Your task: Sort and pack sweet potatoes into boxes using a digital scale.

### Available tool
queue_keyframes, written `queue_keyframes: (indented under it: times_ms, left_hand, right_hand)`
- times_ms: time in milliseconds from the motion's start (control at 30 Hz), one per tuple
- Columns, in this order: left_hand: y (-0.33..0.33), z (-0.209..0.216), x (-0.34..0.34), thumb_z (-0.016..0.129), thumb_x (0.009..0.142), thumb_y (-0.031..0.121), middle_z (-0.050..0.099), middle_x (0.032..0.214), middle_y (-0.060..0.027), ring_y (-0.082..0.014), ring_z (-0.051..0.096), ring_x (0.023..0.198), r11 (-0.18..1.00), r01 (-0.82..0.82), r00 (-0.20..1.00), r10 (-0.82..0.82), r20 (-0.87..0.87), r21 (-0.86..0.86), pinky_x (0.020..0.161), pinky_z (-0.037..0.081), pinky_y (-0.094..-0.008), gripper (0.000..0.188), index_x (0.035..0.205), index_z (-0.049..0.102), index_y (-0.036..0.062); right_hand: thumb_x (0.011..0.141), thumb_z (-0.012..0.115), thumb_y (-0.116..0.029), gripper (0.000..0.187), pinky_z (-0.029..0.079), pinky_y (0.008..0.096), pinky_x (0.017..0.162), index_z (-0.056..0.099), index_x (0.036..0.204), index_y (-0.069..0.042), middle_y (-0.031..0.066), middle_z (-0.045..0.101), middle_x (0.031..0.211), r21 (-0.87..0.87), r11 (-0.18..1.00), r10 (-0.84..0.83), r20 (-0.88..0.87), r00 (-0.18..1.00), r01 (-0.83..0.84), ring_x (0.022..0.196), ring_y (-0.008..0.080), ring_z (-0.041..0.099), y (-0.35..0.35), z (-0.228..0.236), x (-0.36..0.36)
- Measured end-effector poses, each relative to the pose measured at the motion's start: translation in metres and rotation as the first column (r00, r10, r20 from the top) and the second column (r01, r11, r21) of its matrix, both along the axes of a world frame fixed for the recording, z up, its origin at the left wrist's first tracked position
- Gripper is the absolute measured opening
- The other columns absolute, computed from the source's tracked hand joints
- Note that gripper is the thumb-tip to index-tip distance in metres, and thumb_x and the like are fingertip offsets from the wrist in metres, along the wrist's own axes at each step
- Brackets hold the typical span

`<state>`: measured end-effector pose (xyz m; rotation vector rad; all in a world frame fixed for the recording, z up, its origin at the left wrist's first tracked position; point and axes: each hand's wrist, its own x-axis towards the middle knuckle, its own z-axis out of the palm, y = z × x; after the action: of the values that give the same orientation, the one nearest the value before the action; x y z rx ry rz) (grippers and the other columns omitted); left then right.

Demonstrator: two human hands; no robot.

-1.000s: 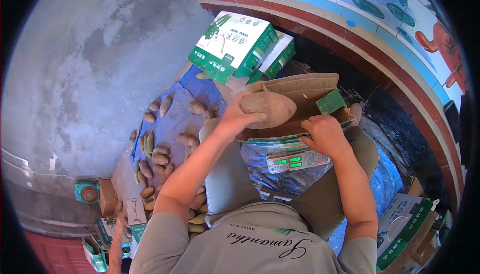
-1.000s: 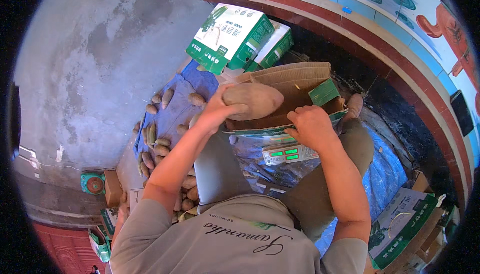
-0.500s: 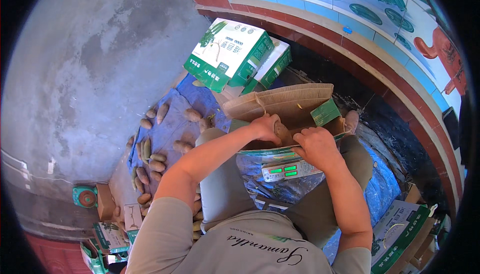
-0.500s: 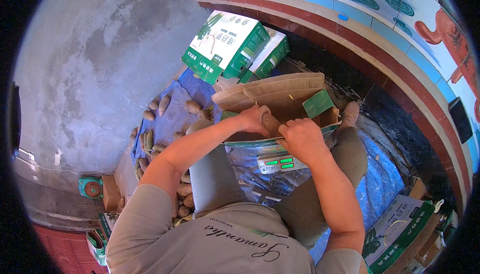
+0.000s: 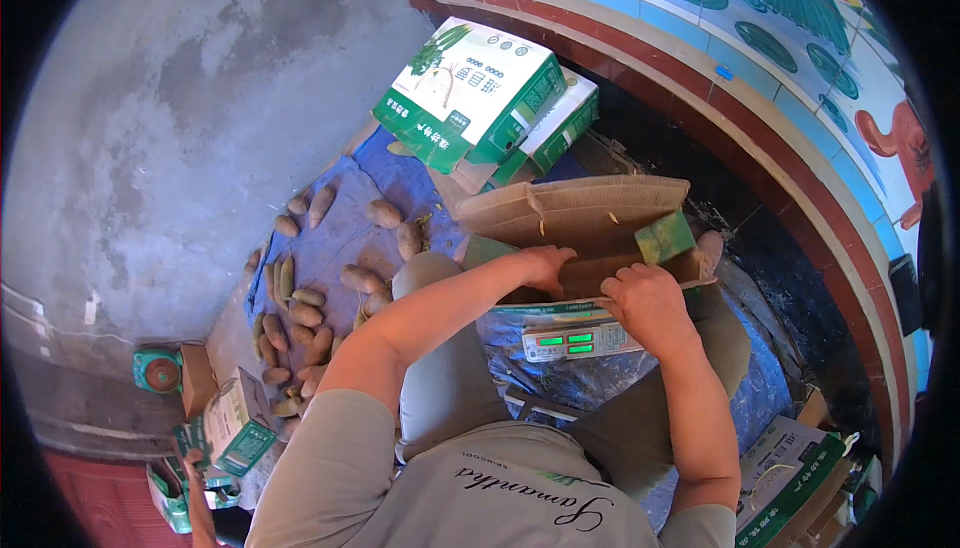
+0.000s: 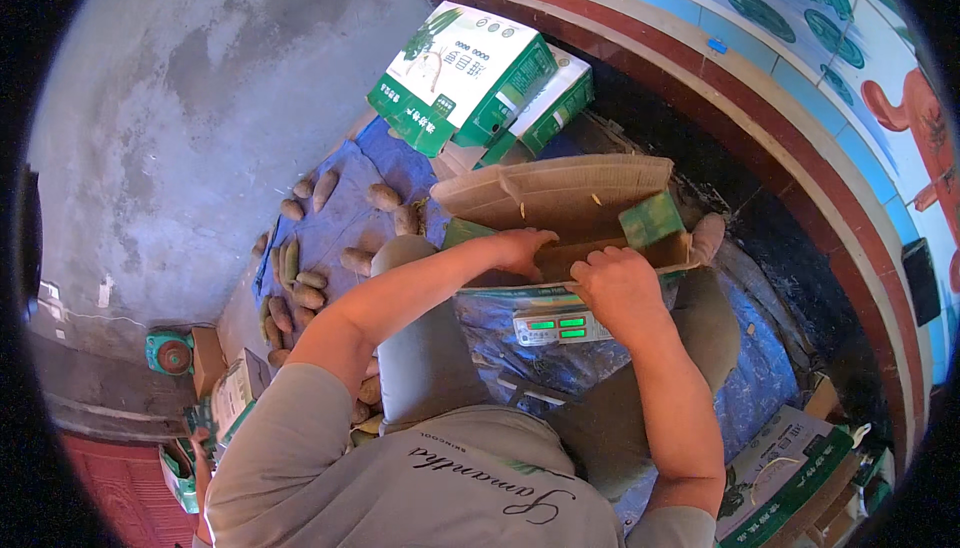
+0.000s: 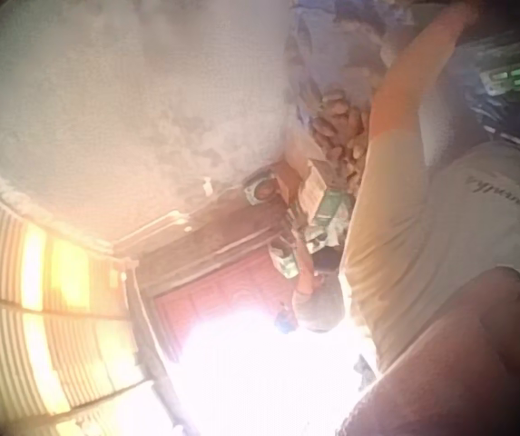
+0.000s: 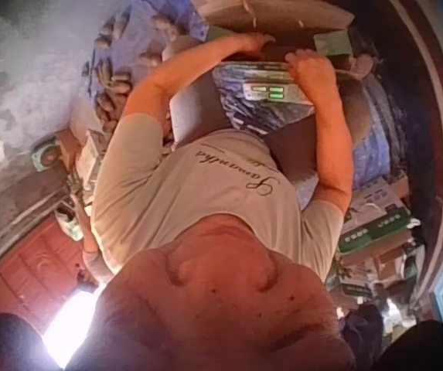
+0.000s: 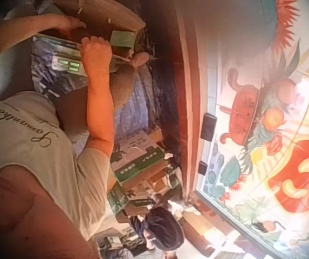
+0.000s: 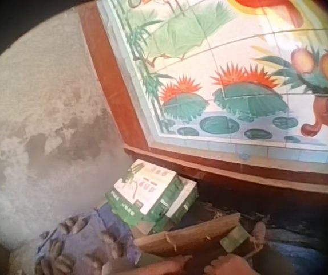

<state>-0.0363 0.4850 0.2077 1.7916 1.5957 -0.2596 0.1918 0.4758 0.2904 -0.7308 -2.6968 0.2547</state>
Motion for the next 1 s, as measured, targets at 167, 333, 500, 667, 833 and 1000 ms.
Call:
queue_keyframes:
  times_ms: [167,333,500,667,833,1000]
  left_hand:
    - [-0.001,0.002,-0.007,0.074,0.069,0.033,0.054,0.122,-0.0184,-0.0309,0.053,0.112,0.999,0.025,0.985,-0.018,0.173,-0.039,0.094,0.042,-0.0374,0.071,0.129,0.046,0.007]
    - [0.001,0.049,-0.016,0.065,0.081,0.031,0.059,0.116,-0.0162,-0.0261,0.055,0.107,0.997,-0.081,0.901,0.082,0.426,-0.021,0.092,0.043,-0.0332,0.053,0.124,0.051,0.0042]
    - [-0.012,0.06,-0.028,0.066,0.081,0.017,0.063,0.104,-0.0096,-0.0156,0.058,0.093,0.893,-0.385,0.79,0.187,0.584,0.234,0.081,0.047,-0.0304,0.036,0.113,0.057,0.0034]
    - [-0.013,0.082,-0.038,0.071,0.071,0.011,0.062,0.093,-0.0125,-0.027,0.06,0.086,0.442,-0.529,0.848,0.24,0.472,0.725,0.075,0.048,-0.0358,0.032,0.099,0.057,0.0027]
    - [-0.002,0.083,-0.053,0.074,0.068,0.015,0.06,0.099,-0.0123,-0.0295,0.055,0.1,0.292,-0.215,0.966,0.203,0.159,0.932,0.084,0.045,-0.0376,0.046,0.109,0.055,0.0067]
    - [0.004,0.077,-0.05,0.071,0.07,0.031,0.064,0.086,-0.0104,-0.0302,0.061,0.085,0.737,-0.137,0.932,0.322,-0.166,0.662,0.073,0.049,-0.0407,0.029,0.089,0.062,0.011]
  right_hand:
    - [0.071,0.067,-0.021,0.014,0.047,0.0354,0.066,0.059,0.07,-0.01,0.0057,0.057,0.068,0.011,1.0,-0.022,0.021,1.0,0.021,0.071,0.0227,0.058,0.0,0.003,-0.006]
    - [0.072,0.066,-0.021,0.013,0.047,0.035,0.064,0.059,0.071,-0.01,0.0055,0.057,0.068,-0.037,0.998,-0.053,0.072,0.996,0.055,0.07,0.0229,0.058,-0.001,-0.005,-0.002]
    - [0.073,0.065,-0.02,0.012,0.047,0.0355,0.063,0.057,0.073,-0.01,0.0055,0.055,0.068,0.053,0.995,-0.086,-0.013,0.996,0.087,0.07,0.023,0.058,-0.004,-0.004,-0.002]
    - [0.073,0.064,-0.018,0.013,0.046,0.0363,0.062,0.054,0.07,-0.01,0.0058,0.054,0.067,0.062,0.995,-0.076,-0.023,0.997,0.078,0.07,0.0238,0.057,-0.001,-0.002,-0.004]
    - [0.073,0.063,-0.018,0.012,0.046,0.0369,0.063,0.054,0.07,-0.01,0.0059,0.053,0.067,0.058,0.997,-0.052,-0.064,0.997,0.056,0.069,0.0248,0.056,0.003,-0.001,-0.007]
    - [0.074,0.063,-0.017,0.011,0.045,0.0364,0.062,0.054,0.07,-0.01,0.0057,0.053,0.066,0.074,0.996,-0.053,-0.039,0.998,0.056,0.068,0.0239,0.056,0.003,-0.005,-0.007]
